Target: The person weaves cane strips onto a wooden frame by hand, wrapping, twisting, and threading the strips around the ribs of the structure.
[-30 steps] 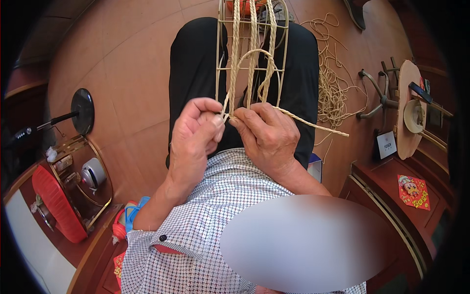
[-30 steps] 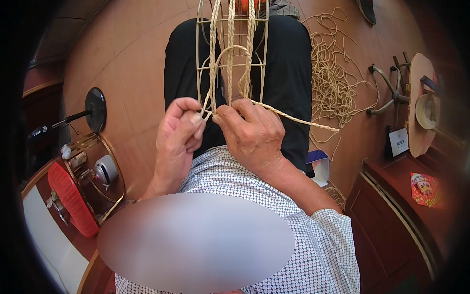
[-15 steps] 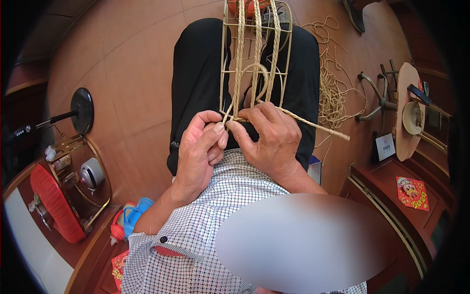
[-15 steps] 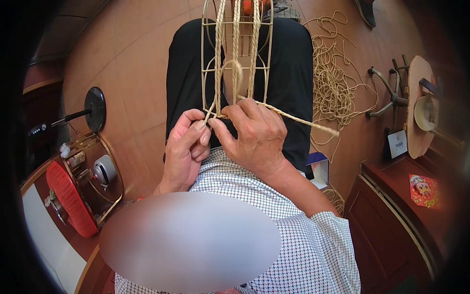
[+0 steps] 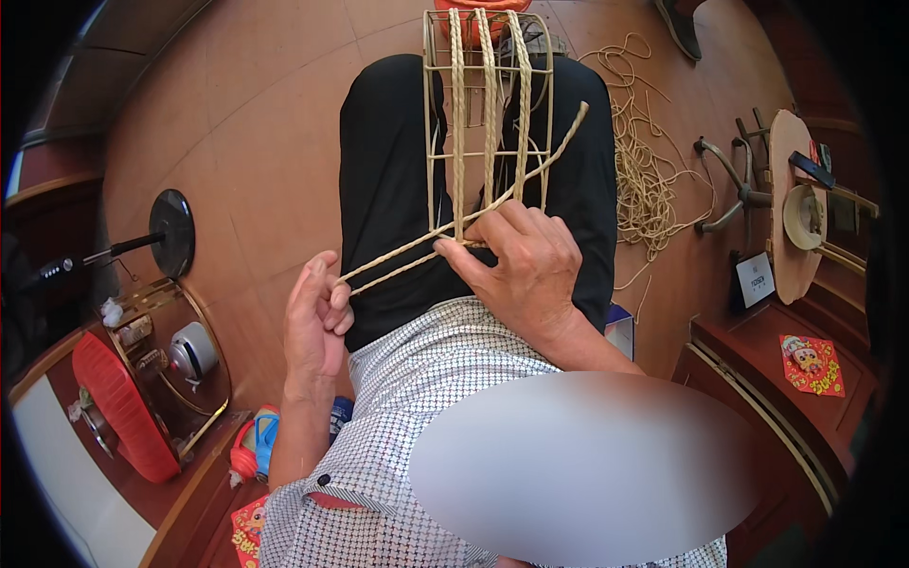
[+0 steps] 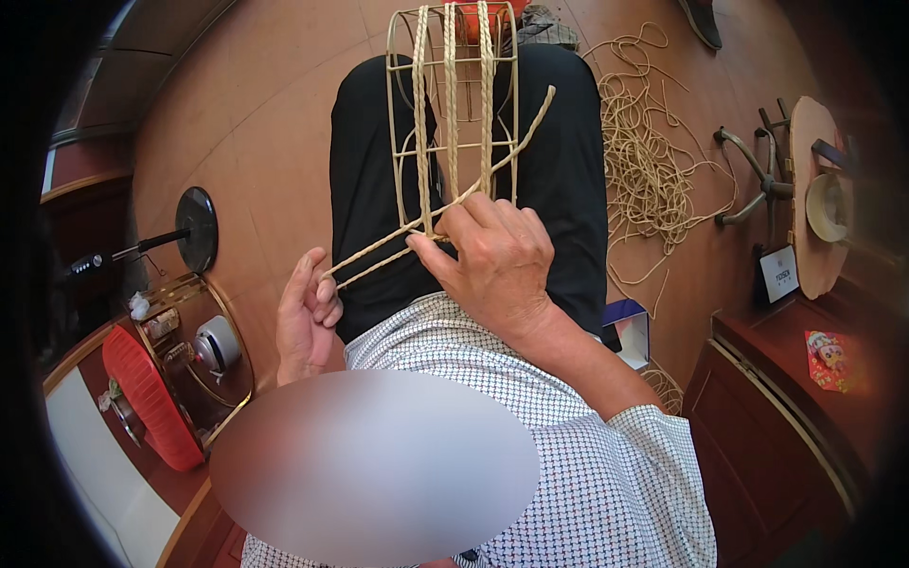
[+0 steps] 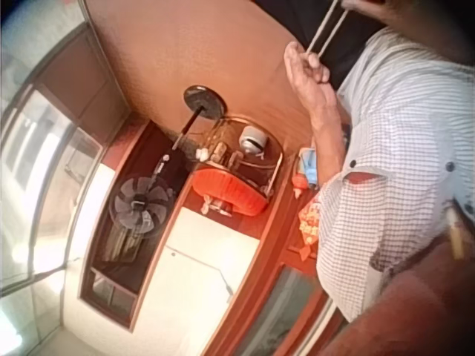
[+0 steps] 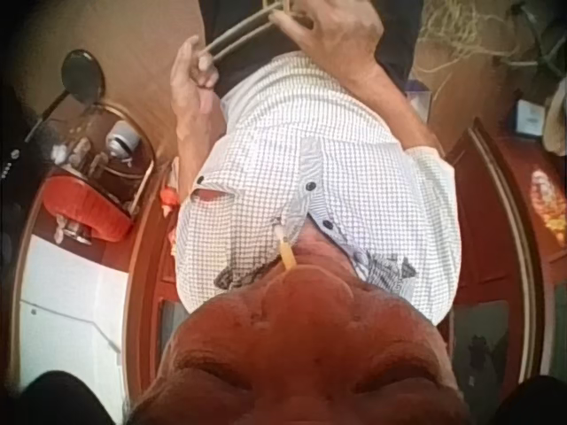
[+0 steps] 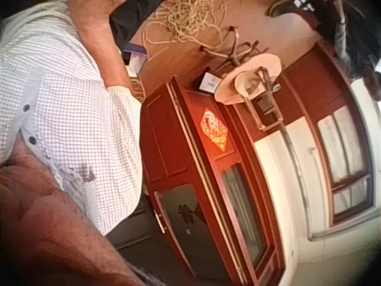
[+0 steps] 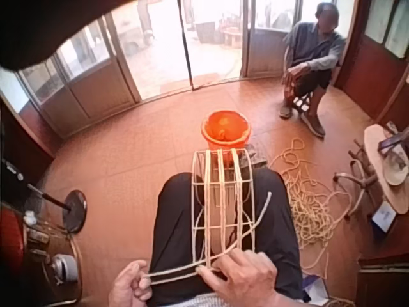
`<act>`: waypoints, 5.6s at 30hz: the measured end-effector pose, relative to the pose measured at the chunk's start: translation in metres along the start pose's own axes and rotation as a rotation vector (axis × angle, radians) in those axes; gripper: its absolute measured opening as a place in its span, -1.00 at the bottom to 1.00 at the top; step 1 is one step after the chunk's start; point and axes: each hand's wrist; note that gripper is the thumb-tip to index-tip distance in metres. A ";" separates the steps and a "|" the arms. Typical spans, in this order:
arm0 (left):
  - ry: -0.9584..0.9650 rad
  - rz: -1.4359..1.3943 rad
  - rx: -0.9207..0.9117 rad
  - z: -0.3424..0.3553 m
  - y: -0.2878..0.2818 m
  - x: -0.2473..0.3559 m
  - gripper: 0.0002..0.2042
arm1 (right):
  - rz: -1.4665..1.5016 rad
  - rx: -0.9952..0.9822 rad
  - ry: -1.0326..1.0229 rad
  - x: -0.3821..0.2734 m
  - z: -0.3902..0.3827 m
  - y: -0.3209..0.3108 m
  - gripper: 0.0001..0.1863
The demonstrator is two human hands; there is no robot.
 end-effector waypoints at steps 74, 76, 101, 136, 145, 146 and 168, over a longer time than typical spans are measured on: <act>1.176 1.401 -0.087 0.064 0.103 -0.014 -0.88 | 0.022 0.035 -0.134 0.021 0.011 -0.008 -0.64; 1.094 1.387 -0.150 0.064 0.102 -0.009 -0.91 | 0.034 0.052 -0.138 0.022 0.012 -0.007 -0.64; 0.519 1.082 -0.237 0.055 0.114 0.016 -0.76 | -0.007 0.028 -0.146 0.022 0.005 0.001 -0.66; 0.774 0.189 -0.665 -0.028 0.105 0.069 -0.75 | 0.039 -0.044 0.013 0.007 0.012 -0.010 -0.60; 0.815 1.215 0.225 -0.006 0.038 0.147 -0.79 | 0.025 0.056 -0.024 0.013 0.006 -0.002 -0.58; 0.817 1.216 0.214 0.002 0.034 0.135 -0.79 | 0.022 0.037 -0.016 0.013 0.006 -0.003 -0.59; 0.130 0.672 -0.330 0.035 0.096 -0.027 -0.72 | -0.089 -0.003 -0.366 0.014 0.038 -0.017 -0.62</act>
Point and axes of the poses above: each hand's wrist, its own z-axis towards the middle knuckle, its own y-axis out of the palm, x = y × z, and after that the axes turned 3 degrees about -x, right-handed
